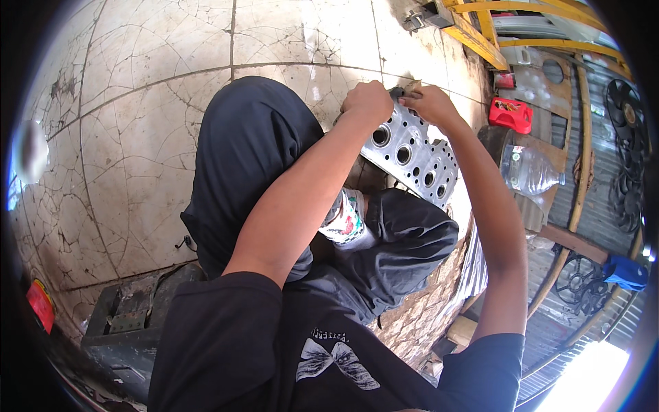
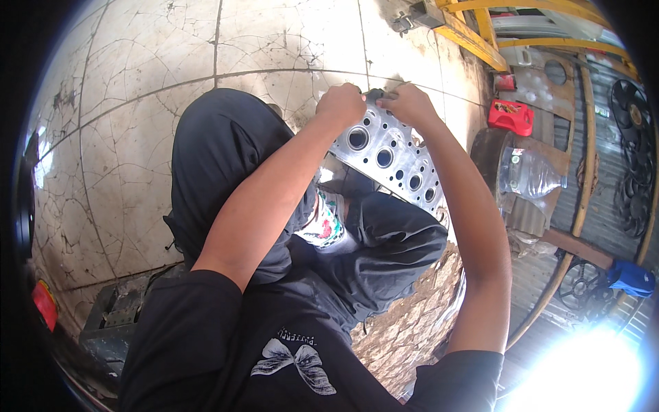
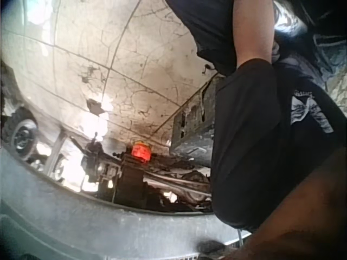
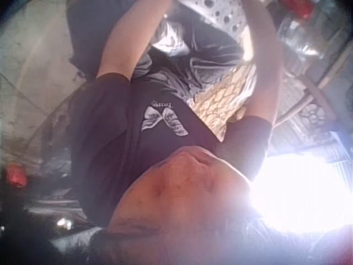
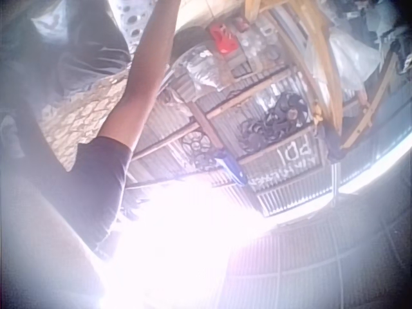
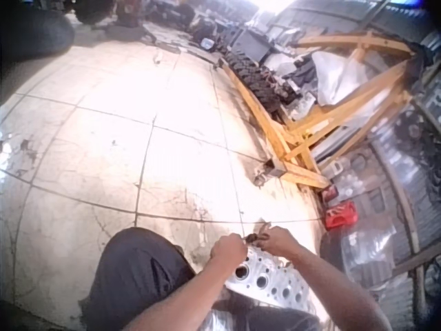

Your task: The person sits on the floor and scrubs a metallic engine cylinder head with a small brush and a cloth. They repeatedly scrub the surface and wipe it down, focusing on the holes and edges of the part.

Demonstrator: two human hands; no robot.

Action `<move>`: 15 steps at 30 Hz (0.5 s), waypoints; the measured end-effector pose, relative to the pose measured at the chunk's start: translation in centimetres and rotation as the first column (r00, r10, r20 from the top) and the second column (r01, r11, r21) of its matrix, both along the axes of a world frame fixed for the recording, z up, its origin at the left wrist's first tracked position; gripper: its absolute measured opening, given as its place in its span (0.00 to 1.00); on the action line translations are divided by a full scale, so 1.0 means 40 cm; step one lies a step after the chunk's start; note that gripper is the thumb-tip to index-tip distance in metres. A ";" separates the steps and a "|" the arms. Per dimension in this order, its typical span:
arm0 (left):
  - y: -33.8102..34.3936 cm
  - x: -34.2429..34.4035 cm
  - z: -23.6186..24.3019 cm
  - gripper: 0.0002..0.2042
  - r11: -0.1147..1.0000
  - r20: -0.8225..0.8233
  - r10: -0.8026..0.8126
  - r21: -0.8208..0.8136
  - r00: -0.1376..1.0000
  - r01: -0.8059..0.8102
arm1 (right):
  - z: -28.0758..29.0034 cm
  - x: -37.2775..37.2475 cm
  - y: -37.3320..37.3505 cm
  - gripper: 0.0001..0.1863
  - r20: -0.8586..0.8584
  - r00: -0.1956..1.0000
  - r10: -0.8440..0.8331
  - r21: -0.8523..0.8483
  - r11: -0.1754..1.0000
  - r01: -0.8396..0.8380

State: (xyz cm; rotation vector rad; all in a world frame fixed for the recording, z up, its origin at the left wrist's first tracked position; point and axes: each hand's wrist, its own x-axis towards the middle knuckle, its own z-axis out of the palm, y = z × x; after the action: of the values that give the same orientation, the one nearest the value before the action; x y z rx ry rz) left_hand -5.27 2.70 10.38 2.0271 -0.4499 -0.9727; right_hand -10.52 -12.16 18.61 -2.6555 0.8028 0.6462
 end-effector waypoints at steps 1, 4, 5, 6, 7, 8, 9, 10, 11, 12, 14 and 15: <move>-0.003 -0.002 -0.001 0.17 1.000 0.000 -0.004 -0.003 1.000 0.004 | 0.002 0.005 -0.001 0.15 -0.029 0.968 0.249 -0.154 0.956 -0.250; 0.009 0.008 -0.003 0.17 1.000 -0.021 0.029 0.008 0.999 -0.029 | 0.027 0.049 0.053 0.12 -0.256 0.832 0.492 -0.258 0.794 -0.550; 0.011 0.010 -0.002 0.17 1.000 -0.016 0.025 0.008 1.000 -0.025 | 0.031 0.056 0.069 0.11 -0.298 0.803 0.516 -0.259 0.766 -0.588; 0.008 0.006 -0.002 0.17 1.000 -0.012 0.014 0.006 1.000 -0.014 | 0.033 0.053 0.072 0.09 -0.341 0.776 0.531 -0.260 0.740 -0.620; 0.006 0.004 -0.001 0.17 1.000 -0.007 0.004 0.003 1.000 -0.004 | 0.027 0.044 0.063 0.09 -0.344 0.716 0.607 -0.280 0.662 -0.696; 0.003 0.002 0.001 0.17 1.000 -0.005 -0.001 -0.001 1.000 0.001 | 0.017 0.029 0.050 0.08 -0.350 0.648 0.676 -0.298 0.575 -0.762; 0.002 0.001 0.002 0.17 1.000 -0.004 -0.001 -0.003 1.000 0.001 | 0.015 0.023 0.048 0.09 -0.357 0.568 0.741 -0.312 0.479 -0.821; 0.003 0.000 0.002 0.17 1.000 -0.004 -0.001 -0.005 1.000 0.001 | 0.018 0.016 0.044 0.09 -0.355 0.543 0.761 -0.314 0.450 -0.836; 0.005 0.001 0.002 0.17 1.000 -0.016 0.006 -0.002 1.000 -0.006 | 0.022 0.005 0.040 0.09 -0.352 0.517 0.780 -0.316 0.421 -0.850; 0.007 0.005 0.002 0.17 1.000 -0.026 0.014 -0.002 1.000 -0.014 | 0.030 -0.004 0.044 0.09 -0.350 0.490 0.799 -0.320 0.390 -0.864; 0.012 0.008 0.005 0.17 1.000 -0.014 0.018 -0.008 1.000 -0.018 | 0.028 -0.020 0.064 0.09 -0.329 0.595 0.734 -0.346 0.492 -0.799; 0.012 0.003 0.002 0.18 1.000 0.008 0.010 -0.011 1.000 -0.010 | 0.023 -0.029 0.069 0.10 -0.316 0.646 0.695 -0.356 0.544 -0.760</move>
State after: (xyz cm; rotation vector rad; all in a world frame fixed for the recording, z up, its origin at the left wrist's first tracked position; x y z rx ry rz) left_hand -5.15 3.17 10.45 2.0224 -0.4478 -0.9542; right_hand -11.66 -9.42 19.52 -3.4152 -0.2749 0.9233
